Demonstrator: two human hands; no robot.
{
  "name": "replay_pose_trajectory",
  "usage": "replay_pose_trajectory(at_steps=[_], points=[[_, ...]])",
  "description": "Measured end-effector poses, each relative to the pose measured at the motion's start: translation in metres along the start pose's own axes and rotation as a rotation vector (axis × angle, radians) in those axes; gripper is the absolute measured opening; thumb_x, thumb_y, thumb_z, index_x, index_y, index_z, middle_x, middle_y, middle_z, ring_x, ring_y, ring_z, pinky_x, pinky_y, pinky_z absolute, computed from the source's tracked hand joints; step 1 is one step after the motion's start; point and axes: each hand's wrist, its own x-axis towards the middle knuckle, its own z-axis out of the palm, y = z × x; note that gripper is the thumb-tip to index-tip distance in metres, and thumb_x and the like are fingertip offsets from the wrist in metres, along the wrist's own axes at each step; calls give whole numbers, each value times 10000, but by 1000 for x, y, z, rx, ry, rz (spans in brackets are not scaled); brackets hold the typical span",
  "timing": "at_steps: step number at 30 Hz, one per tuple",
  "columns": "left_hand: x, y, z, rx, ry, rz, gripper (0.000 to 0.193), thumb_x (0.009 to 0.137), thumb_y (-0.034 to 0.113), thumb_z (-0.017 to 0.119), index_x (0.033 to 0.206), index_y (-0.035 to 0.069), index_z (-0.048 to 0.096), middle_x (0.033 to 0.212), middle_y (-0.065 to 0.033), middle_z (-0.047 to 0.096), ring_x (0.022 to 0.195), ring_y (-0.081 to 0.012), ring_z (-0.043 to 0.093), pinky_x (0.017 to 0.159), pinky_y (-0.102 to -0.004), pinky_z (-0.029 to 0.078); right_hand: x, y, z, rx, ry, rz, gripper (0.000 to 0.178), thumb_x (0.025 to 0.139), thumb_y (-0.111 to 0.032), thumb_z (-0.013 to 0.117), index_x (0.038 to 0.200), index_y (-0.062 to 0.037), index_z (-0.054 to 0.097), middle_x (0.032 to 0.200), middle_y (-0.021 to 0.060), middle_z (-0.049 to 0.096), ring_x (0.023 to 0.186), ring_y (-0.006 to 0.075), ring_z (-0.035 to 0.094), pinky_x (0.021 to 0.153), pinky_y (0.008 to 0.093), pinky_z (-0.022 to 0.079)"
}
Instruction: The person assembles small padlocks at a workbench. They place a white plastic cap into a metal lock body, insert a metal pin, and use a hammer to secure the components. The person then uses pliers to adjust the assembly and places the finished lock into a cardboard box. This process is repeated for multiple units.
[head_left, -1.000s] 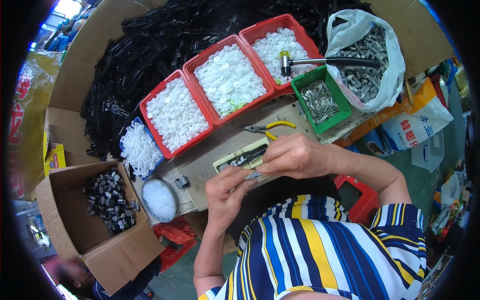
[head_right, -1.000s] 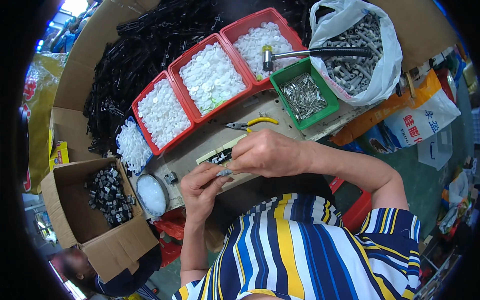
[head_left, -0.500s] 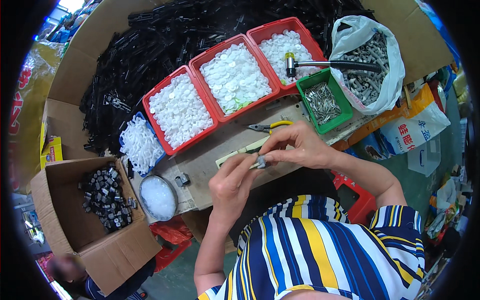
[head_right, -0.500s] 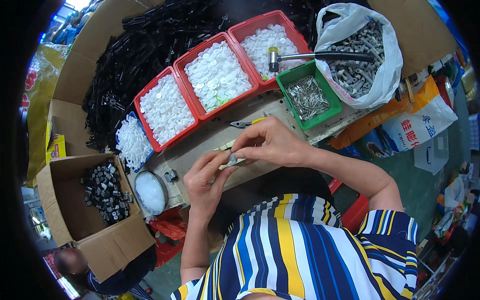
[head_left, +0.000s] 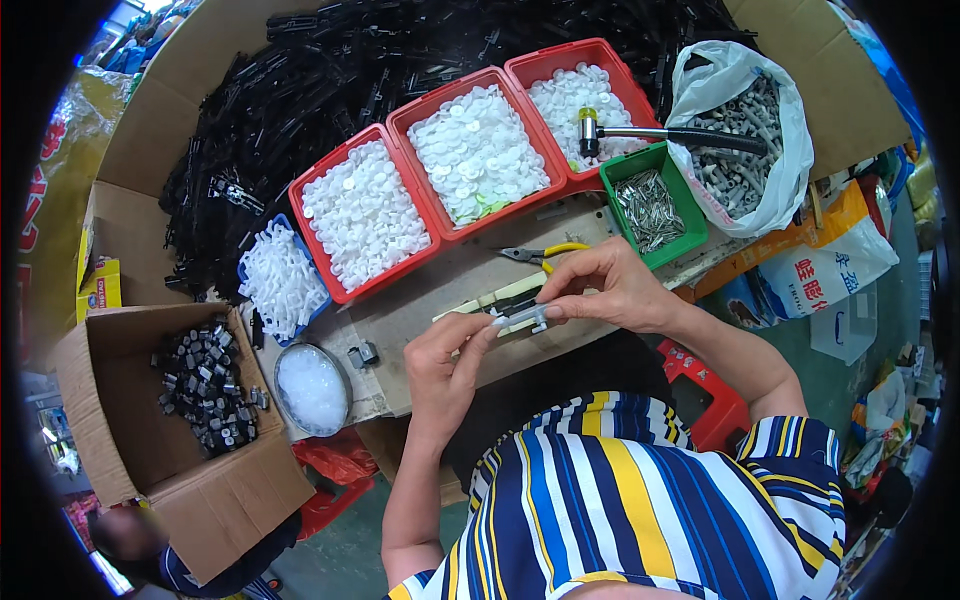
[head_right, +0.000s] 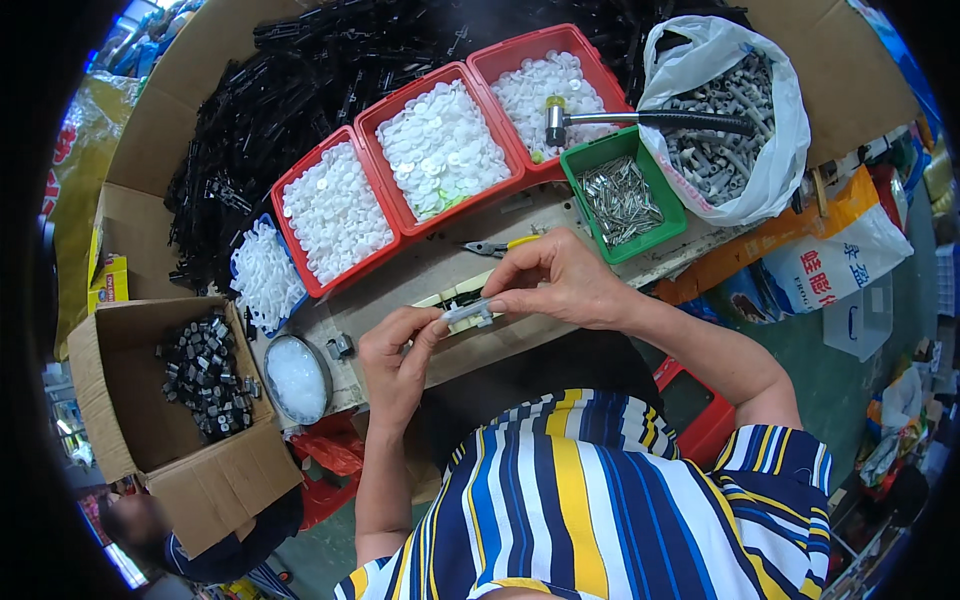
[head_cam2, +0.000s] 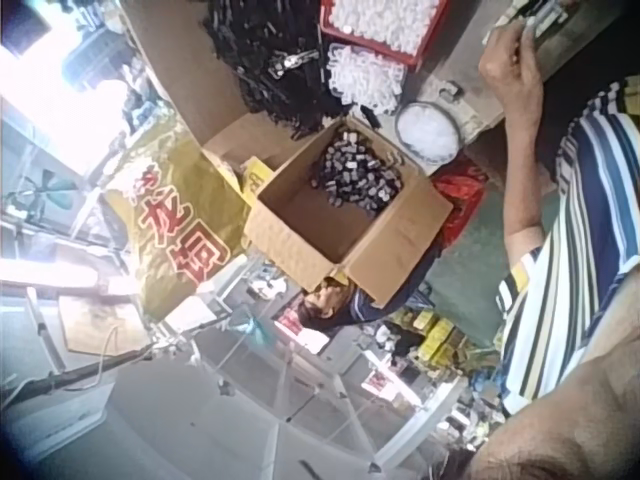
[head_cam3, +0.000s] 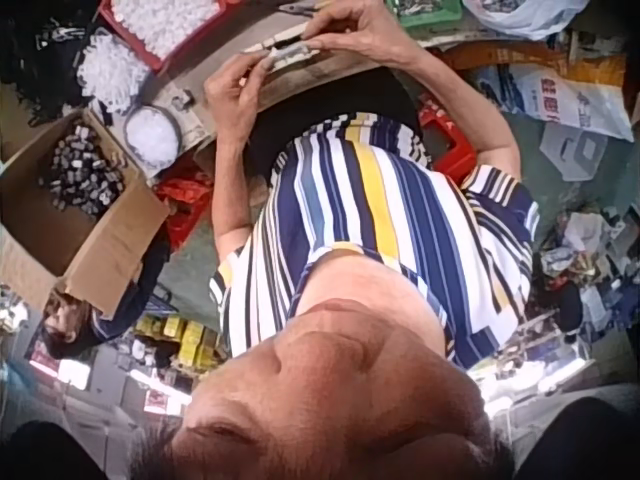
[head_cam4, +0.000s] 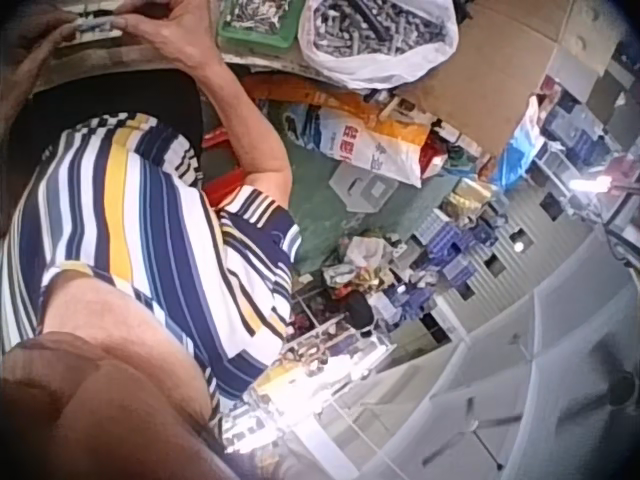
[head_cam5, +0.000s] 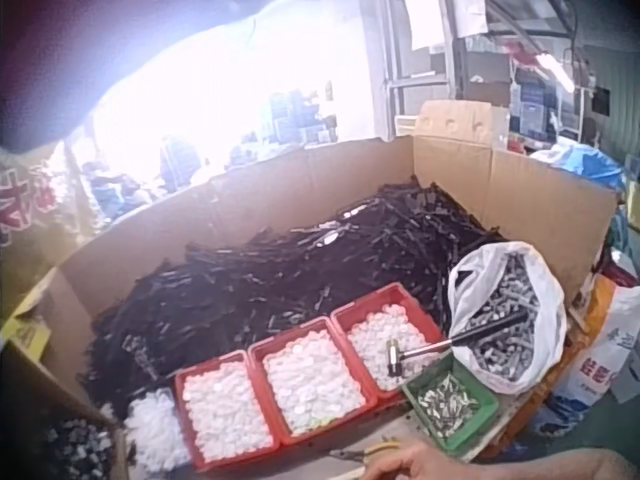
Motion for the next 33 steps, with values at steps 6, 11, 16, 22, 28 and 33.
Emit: replay_pose_trajectory(at_steps=[6,11,16,22,28,33], points=[[5,-10,4,152,41,149,217,794,22,778,1007,1,743,928,-99,691,853,-200,631,736,-322,502,4,12,-7,-17,27,-13,146,843,-74,772,958,15,753,846,41,716,781,87,652,712,246,515],[8,-22,11,324,75,203,318,736,19,801,1049,28,746,930,-104,672,879,-255,594,771,-350,490,6,20,-11,-87,57,10,147,836,-68,769,951,23,751,831,48,717,773,91,653,711,252,516],[8,-26,16,284,96,186,320,736,11,797,1051,31,746,880,-100,643,833,-243,585,738,-348,481,10,25,-8,-176,52,10,139,831,-62,766,936,28,750,815,54,720,763,85,650,710,254,520],[9,-27,16,257,94,182,286,741,-5,785,1022,42,757,810,-82,596,778,-227,562,685,-341,460,18,25,-1,-110,-1,47,137,836,-61,765,932,34,747,818,58,724,761,80,646,712,250,522],[8,-33,17,312,87,294,221,748,-27,768,948,67,775,790,-73,585,759,-227,553,654,-347,448,20,18,-2,-387,-8,-24,161,809,-108,806,924,-4,762,807,60,671,757,137,623,670,292,470],[7,-28,18,350,80,303,278,697,-62,736,947,53,772,802,-90,580,795,-260,570,683,-376,475,19,21,-3,-381,19,-43,155,795,-114,804,906,-15,764,805,56,655,753,157,613,657,309,451]])
